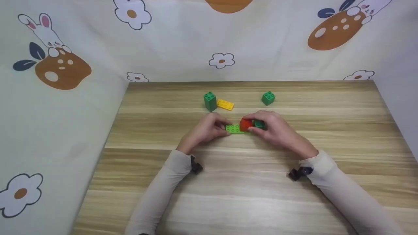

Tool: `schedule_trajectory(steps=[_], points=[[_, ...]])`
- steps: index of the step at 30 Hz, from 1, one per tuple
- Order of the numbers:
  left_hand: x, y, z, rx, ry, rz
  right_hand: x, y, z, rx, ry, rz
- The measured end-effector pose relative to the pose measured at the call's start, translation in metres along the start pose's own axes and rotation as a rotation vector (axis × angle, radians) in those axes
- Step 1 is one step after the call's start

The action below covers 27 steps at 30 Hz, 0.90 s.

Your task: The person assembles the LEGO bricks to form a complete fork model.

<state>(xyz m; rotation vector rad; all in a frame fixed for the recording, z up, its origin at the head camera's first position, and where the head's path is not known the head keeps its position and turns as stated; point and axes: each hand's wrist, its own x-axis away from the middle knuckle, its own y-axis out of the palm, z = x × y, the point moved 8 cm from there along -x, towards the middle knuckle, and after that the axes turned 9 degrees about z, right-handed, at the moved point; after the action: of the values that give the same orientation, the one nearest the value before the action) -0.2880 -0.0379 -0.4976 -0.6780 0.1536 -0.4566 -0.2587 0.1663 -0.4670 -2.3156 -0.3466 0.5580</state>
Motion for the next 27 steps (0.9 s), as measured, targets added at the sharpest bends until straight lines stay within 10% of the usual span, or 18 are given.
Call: schedule_trajectory(steps=[27], points=[[0.000, -0.001, 0.000, -0.013, 0.001, 0.009, -0.004, 0.007, -0.013, 0.063, -0.049, -0.039]])
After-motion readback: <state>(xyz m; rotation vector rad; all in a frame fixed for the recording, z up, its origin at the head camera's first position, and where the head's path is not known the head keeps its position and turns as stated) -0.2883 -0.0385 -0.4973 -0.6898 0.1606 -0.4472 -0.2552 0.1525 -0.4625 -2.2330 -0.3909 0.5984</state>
